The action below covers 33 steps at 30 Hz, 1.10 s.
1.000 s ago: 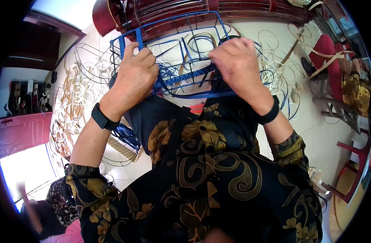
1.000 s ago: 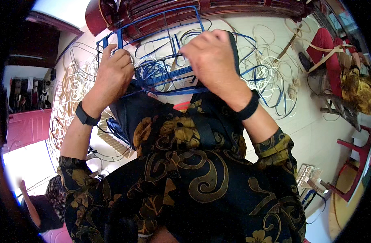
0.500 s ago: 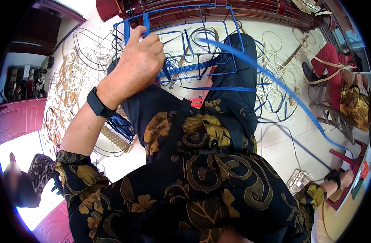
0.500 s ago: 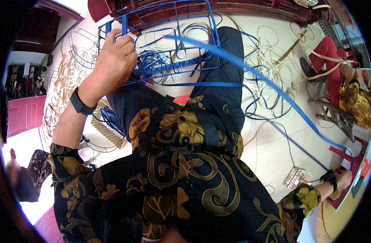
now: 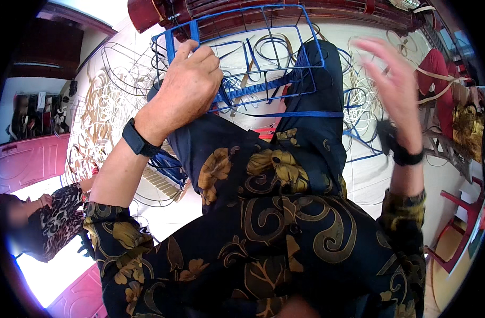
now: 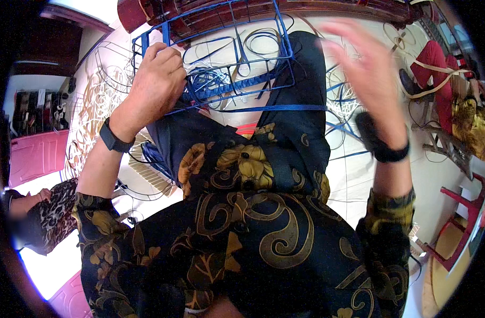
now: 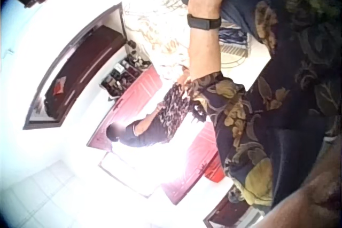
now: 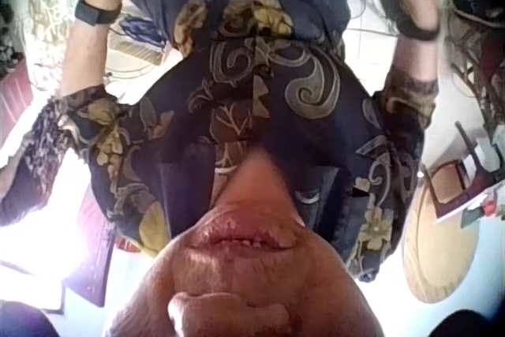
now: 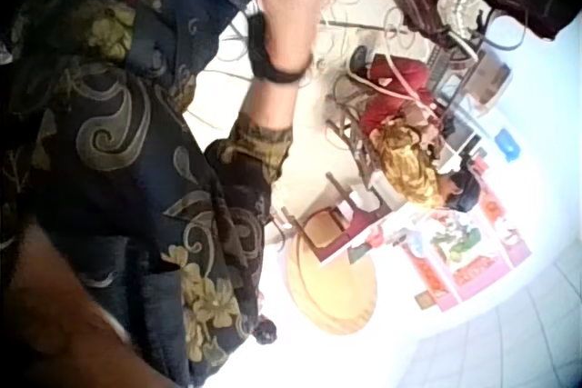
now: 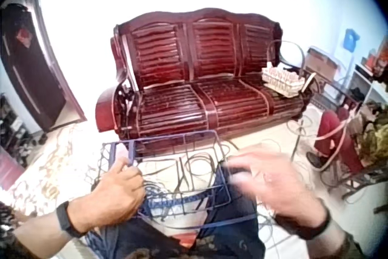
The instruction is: The person weaves a blue plastic basket by hand, threading blue plastic straps through a metal wire frame and pulling them tight.
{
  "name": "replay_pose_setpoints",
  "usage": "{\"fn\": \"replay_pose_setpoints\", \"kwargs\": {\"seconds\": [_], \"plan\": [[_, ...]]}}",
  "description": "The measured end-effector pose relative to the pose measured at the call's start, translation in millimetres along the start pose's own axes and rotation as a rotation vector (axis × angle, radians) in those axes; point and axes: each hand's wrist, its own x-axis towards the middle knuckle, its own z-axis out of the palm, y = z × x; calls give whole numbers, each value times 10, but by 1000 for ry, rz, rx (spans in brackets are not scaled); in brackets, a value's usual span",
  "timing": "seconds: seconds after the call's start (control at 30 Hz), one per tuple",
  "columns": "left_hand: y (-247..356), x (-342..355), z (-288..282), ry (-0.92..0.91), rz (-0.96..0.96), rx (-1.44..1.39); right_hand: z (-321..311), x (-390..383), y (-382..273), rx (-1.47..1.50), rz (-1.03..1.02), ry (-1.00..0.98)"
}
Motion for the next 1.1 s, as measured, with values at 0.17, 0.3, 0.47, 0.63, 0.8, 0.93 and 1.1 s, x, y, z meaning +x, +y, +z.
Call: {"fn": "replay_pose_setpoints", "kwargs": {"seconds": [0.17,0.3,0.47,0.63,0.8,0.93,1.1], "plan": [[-61,34,-102,-30,-28,-143,933,704,-656,117,-412,-289],[-95,64,0,-22,-29,-175,1344,932,-704,32,-346,-543],[-28,-16,120,147,-23,-9,1440,1207,-762,143,-154,-807],[8,2,150,245,-18,8,1451,1432,-802,138,-35,-1075],[69,-13,149,282,-56,32,1541,1500,-788,143,31,-1146],[68,9,192,357,-54,51,1746,1387,-703,282,46,-1160],[57,-50,156,213,-107,51,1642,1310,-730,245,22,-982]]}}
